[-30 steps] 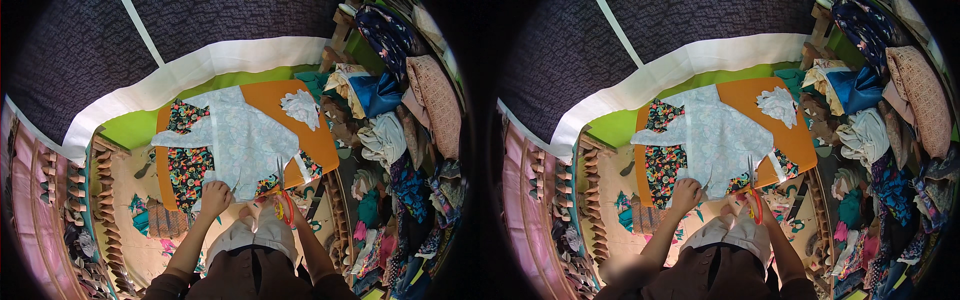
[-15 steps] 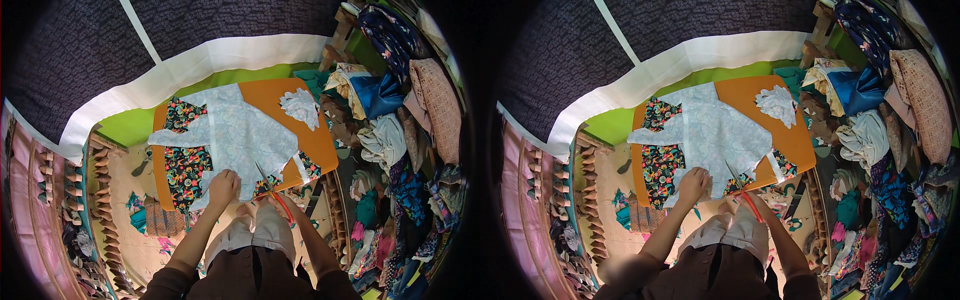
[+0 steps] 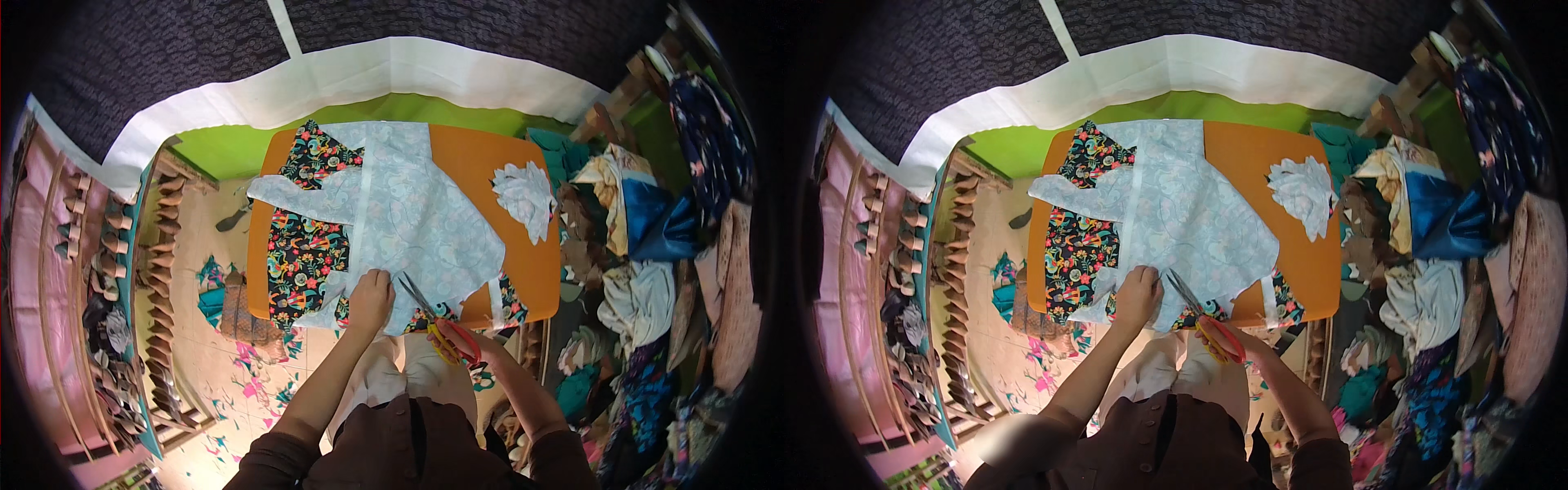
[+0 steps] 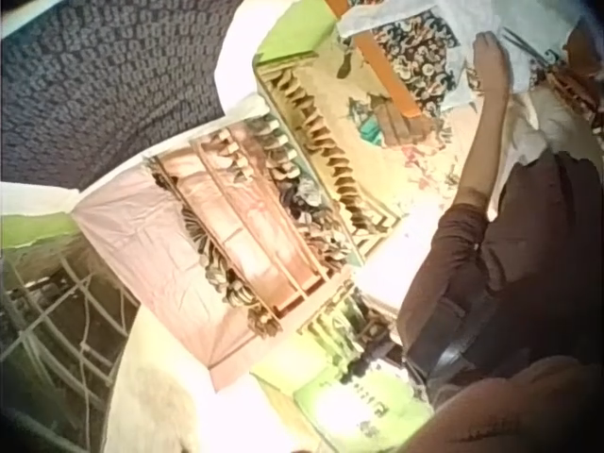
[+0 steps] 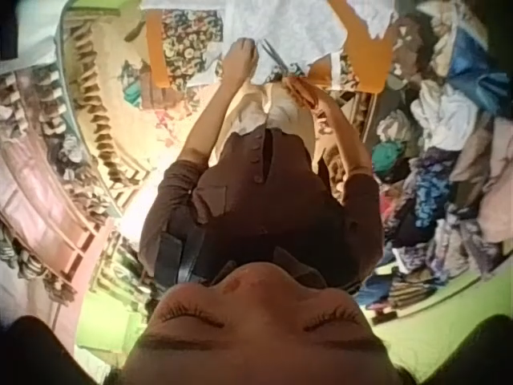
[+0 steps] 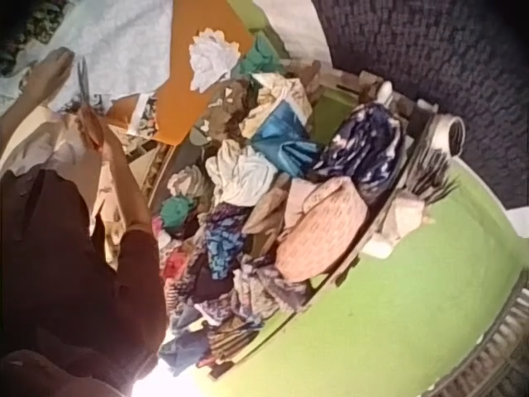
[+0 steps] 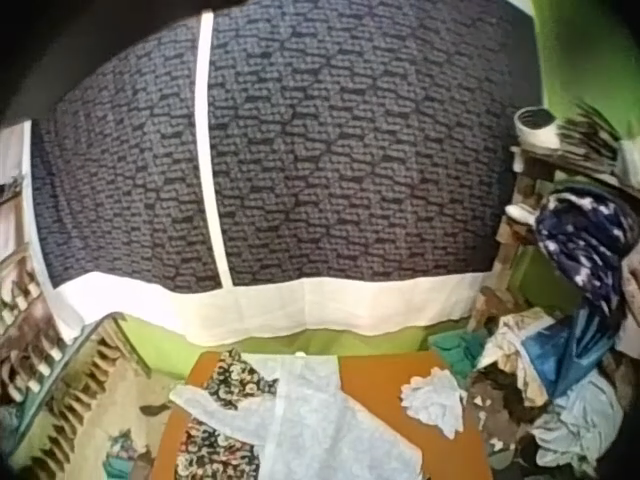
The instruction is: Cutting light blue floral fabric with scissors on a workspace table.
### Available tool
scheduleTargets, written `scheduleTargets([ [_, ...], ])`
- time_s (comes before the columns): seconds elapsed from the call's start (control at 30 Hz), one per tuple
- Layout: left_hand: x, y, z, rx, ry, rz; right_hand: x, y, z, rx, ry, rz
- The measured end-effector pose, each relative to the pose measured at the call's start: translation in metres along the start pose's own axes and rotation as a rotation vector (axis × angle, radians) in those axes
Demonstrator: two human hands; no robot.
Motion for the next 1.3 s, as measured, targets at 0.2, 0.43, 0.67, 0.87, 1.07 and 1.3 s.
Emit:
scheduleTargets([
  [0.2,0.005,-0.001,0.011,-0.056,-0.108,-0.029,0.010,-0.019,0.000,0.077,0.203,0.100],
  [0.43,-0.009,-0.023,0.011,-0.198,-0.138,-0.115,0.027,-0.032,-0.016,0.171,0.325,0.434],
  [0.67,-0.023,-0.039,0.005,-0.193,-0.147,-0.273,0.078,-0.019,-0.019,0.185,0.160,0.562],
  [0.87,-0.030,-0.044,0.000,-0.204,-0.152,-0.319,0.088,-0.013,-0.025,0.388,0.175,0.564],
  [1.07,-0.033,-0.042,0.002,-0.164,-0.161,-0.354,0.081,-0.015,-0.038,0.484,0.219,0.369],
  [1.3,-0.035,-0.042,0.003,-0.166,-0.172,-0.391,0.076,-0.018,-0.037,0.561,0.317,0.435],
])
Point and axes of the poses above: each hand's wrist, its own z-axis away from the middle knuckle, its own y-axis out of the palm, x = y × z, the point moved 10 cm from there along -z, towards the middle knuckle, and after that the axes turned 15 degrees about y, right-handed, at the moved point
